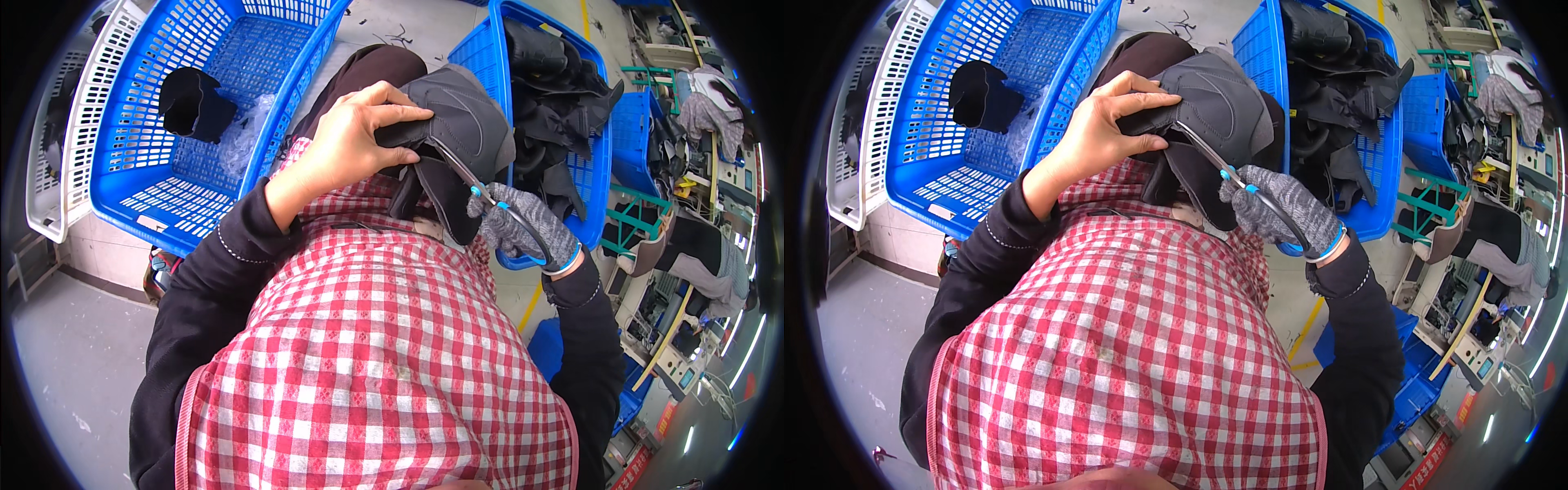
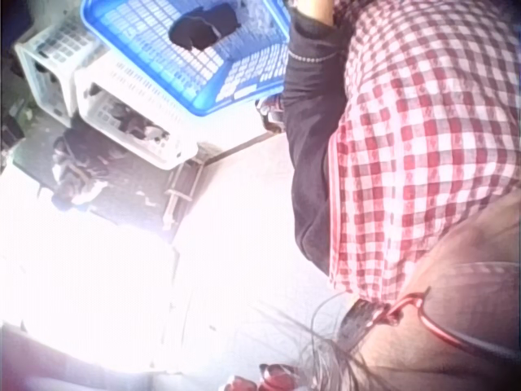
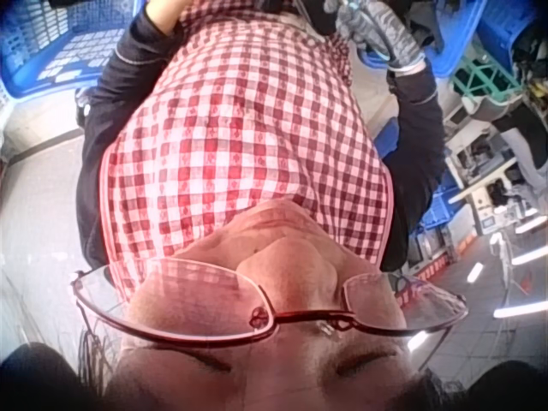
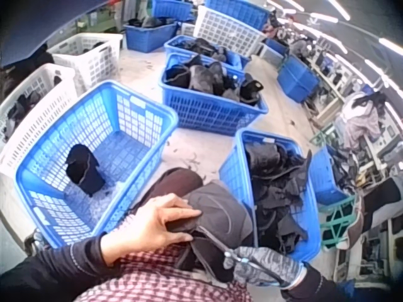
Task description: The person sits on the floor and uses scissors to trim excess fabric and threads from black shoe uppers. They hold each upper with one hand and cut with the other, placing trimmed pieces into a nearby blue basket.
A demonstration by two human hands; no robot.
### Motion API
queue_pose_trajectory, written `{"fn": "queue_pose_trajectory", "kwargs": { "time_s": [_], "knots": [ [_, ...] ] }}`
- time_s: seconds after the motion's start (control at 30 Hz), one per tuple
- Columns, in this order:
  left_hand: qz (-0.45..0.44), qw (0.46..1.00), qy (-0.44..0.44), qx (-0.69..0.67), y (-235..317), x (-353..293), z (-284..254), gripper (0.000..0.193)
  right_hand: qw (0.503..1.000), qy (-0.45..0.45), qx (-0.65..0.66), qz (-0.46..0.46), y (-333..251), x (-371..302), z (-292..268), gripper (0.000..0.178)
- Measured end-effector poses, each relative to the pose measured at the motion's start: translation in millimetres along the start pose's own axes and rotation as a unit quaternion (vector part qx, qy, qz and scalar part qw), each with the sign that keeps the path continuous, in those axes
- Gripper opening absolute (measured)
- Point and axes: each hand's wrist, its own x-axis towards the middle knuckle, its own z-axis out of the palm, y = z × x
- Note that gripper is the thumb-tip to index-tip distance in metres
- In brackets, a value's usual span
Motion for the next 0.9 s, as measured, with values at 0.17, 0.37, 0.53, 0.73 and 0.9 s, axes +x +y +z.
{"fn": "queue_pose_trajectory", "kwargs": {
  "time_s": [0.17, 0.37, 0.53, 0.73, 0.9],
  "knots": [
    [-0.003, 1.000, 0.003, 0.004, 0, 0, 3, 0.053, 1.000, -0.007, -0.008, 0.000, 0, -2, -1, 0.035],
    [-0.001, 1.000, 0.003, 0.001, 2, 0, 2, 0.051, 0.996, -0.032, -0.080, -0.021, -10, -4, 1, 0.029],
    [-0.038, 0.996, -0.049, -0.067, 0, -2, -8, 0.053, 0.994, -0.042, -0.093, -0.047, -4, -1, -2, 0.031],
    [-0.040, 0.982, -0.160, -0.096, -12, 11, -30, 0.047, 0.990, -0.131, 0.042, -0.022, 4, 19, -11, 0.032],
    [-0.020, 0.968, -0.232, -0.093, -20, 23, -41, 0.045, 0.991, -0.127, 0.032, 0.024, -6, 22, -8, 0.027]
  ]
}}
